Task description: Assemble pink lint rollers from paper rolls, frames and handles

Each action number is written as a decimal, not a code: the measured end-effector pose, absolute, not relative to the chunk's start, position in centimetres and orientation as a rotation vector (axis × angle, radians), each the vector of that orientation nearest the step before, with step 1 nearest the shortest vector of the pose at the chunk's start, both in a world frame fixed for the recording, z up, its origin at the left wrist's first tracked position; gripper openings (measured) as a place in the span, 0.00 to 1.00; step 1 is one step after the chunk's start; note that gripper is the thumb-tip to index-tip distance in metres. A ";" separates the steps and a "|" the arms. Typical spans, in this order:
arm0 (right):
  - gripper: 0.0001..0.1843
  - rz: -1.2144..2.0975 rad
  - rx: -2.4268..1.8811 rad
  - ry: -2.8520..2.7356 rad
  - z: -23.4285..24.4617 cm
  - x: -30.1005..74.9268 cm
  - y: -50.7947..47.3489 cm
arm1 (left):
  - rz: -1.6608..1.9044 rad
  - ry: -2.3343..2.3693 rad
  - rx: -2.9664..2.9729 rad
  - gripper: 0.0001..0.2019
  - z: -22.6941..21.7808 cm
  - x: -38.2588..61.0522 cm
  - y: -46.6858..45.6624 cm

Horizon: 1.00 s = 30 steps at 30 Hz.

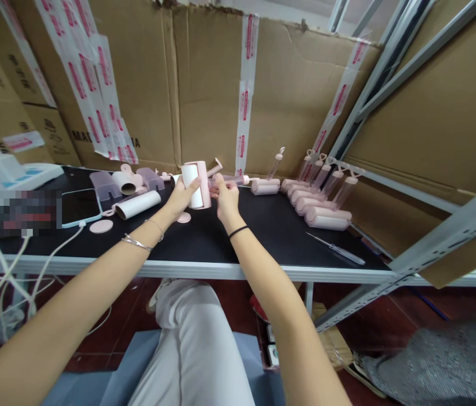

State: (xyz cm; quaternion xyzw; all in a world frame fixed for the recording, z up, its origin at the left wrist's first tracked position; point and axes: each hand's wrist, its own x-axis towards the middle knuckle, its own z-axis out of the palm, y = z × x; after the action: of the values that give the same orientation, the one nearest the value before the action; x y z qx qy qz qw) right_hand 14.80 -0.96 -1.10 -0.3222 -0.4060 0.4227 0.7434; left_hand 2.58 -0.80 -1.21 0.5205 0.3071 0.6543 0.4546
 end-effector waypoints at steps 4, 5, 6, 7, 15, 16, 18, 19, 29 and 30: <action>0.15 0.384 -1.037 -0.992 0.3 19.7 1.2 | 1.592 0.978 1.314 0.22 -1.7 2.0 0.6; 0.13 0.246 -1.137 -1.033 0.7 21.4 1.6 | 1.591 1.017 1.324 0.20 -1.8 1.8 0.8; 0.11 0.142 -1.252 -1.074 1.0 23.3 2.0 | 1.595 1.049 1.326 0.19 -1.9 1.5 1.0; 0.10 0.050 -1.359 -1.106 1.2 25.1 2.3 | 1.597 1.073 1.325 0.19 -1.9 1.4 1.1; 0.10 -0.050 -1.648 -1.094 -2.9 33.7 4.7 | 1.568 1.128 1.426 0.17 -3.1 1.9 2.5; 0.09 -0.032 -1.659 -1.116 -3.4 33.9 5.2 | 1.555 1.135 1.440 0.17 -3.2 2.0 2.5; 0.08 -0.027 -1.688 -1.165 -3.8 34.1 6.2 | 1.520 1.167 1.474 0.17 -3.1 2.2 2.2; 0.08 -0.043 -1.710 -1.186 -3.8 34.1 6.7 | 1.497 1.190 1.493 0.17 -3.0 2.2 2.0; 0.20 -0.543 -1.807 -1.268 -2.4 30.3 8.9 | 1.367 1.269 1.628 0.15 -2.0 2.7 -0.1; 0.19 -0.651 -1.788 -1.441 -2.4 29.9 8.8 | 1.355 1.271 1.642 0.15 -2.0 2.7 -0.2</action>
State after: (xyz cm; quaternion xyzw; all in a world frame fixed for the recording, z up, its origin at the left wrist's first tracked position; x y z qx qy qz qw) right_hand 29.91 8.83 -2.42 -0.6964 -0.5614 -0.2534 0.3683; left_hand 2.75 -0.21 -2.04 0.6263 0.4849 0.5166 0.3250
